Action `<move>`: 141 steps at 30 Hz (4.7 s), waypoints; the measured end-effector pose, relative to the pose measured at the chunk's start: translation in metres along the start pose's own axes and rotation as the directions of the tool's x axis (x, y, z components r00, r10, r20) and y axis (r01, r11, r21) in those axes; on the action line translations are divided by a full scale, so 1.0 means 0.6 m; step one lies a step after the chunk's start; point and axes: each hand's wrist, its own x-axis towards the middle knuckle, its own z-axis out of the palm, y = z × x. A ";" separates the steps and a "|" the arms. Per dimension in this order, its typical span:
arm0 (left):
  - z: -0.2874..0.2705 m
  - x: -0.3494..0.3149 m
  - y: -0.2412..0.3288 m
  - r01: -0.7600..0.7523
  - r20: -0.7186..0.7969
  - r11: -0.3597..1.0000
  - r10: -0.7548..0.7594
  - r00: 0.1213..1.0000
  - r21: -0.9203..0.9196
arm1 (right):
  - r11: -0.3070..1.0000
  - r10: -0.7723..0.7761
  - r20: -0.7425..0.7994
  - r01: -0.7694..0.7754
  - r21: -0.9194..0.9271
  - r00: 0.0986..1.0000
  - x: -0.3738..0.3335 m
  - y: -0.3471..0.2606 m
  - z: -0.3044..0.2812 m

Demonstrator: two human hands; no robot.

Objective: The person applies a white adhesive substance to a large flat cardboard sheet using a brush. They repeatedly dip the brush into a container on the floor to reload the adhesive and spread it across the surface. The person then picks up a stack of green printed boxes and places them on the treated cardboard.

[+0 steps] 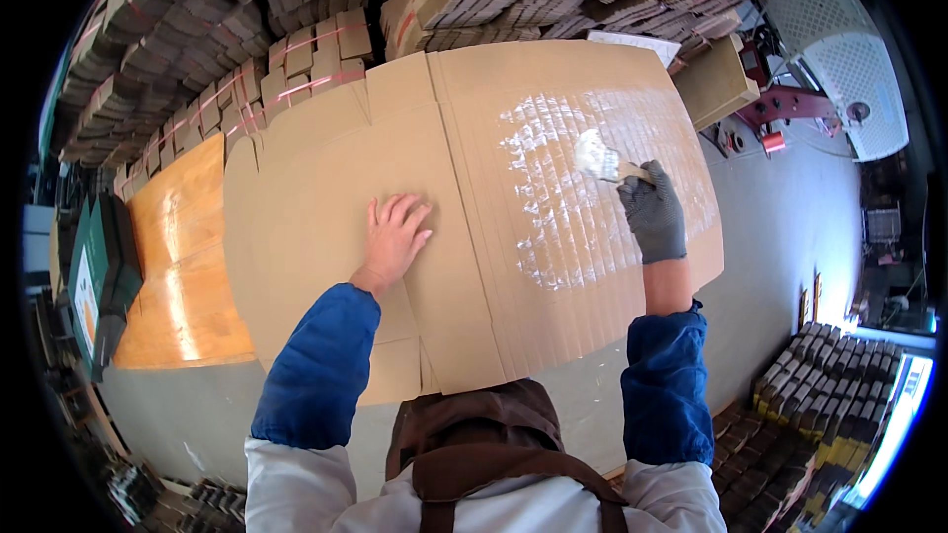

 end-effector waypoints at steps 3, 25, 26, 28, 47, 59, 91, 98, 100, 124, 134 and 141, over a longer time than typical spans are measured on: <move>0.014 -0.008 -0.007 -0.007 0.021 0.997 0.009 1.000 -0.073 | 0.980 -0.015 0.007 0.016 -0.196 1.000 0.017 0.048 0.048; 0.032 -0.010 -0.009 0.011 0.022 0.999 -0.010 1.000 -0.045 | 0.832 -0.151 0.176 0.221 -0.509 0.973 0.090 0.119 0.088; 0.032 -0.009 -0.010 0.005 0.015 0.999 -0.005 1.000 -0.043 | 0.830 -0.160 0.176 0.228 -0.509 0.971 0.089 0.116 0.080; 0.033 -0.009 -0.012 -0.002 0.009 0.999 0.003 1.000 -0.040 | 0.826 -0.177 0.175 0.243 -0.509 0.968 0.085 0.109 0.065; 0.033 0.013 0.050 -0.374 0.186 0.876 0.440 0.879 -0.305 | 0.867 -0.228 0.059 0.230 -0.443 0.972 0.043 0.085 0.041; 0.036 0.016 0.045 -0.388 0.199 0.866 0.460 0.866 -0.314 | 0.540 -0.364 0.292 0.456 -0.708 0.885 0.043 0.089 0.025; 0.020 -0.015 0.066 -0.333 0.267 0.880 0.428 0.863 -0.338 | 0.803 -0.188 0.170 0.251 -0.541 0.967 0.079 0.130 0.049; 0.017 -0.009 0.063 -0.339 0.279 0.878 0.437 0.855 -0.338 | 0.870 -0.170 0.104 0.199 -0.452 0.980 0.071 0.120 0.053; 0.017 -0.012 0.062 -0.330 0.258 0.874 0.432 0.864 -0.357 | 0.842 -0.206 0.126 0.241 -0.483 0.970 0.064 0.127 0.047; 0.002 -0.017 -0.045 0.001 0.130 0.994 0.014 0.991 -0.114 | 0.846 0.003 0.118 0.061 -0.529 0.993 0.121 0.207 0.167; 0.006 -0.015 -0.048 -0.009 0.114 0.993 0.023 0.993 -0.119 | 0.519 -0.051 0.312 0.292 -0.803 0.949 0.160 0.260 0.214; 0.006 -0.016 -0.049 -0.020 0.093 0.995 0.029 0.995 -0.102 | 0.297 -0.145 0.441 0.464 -0.834 0.886 0.166 0.257 0.259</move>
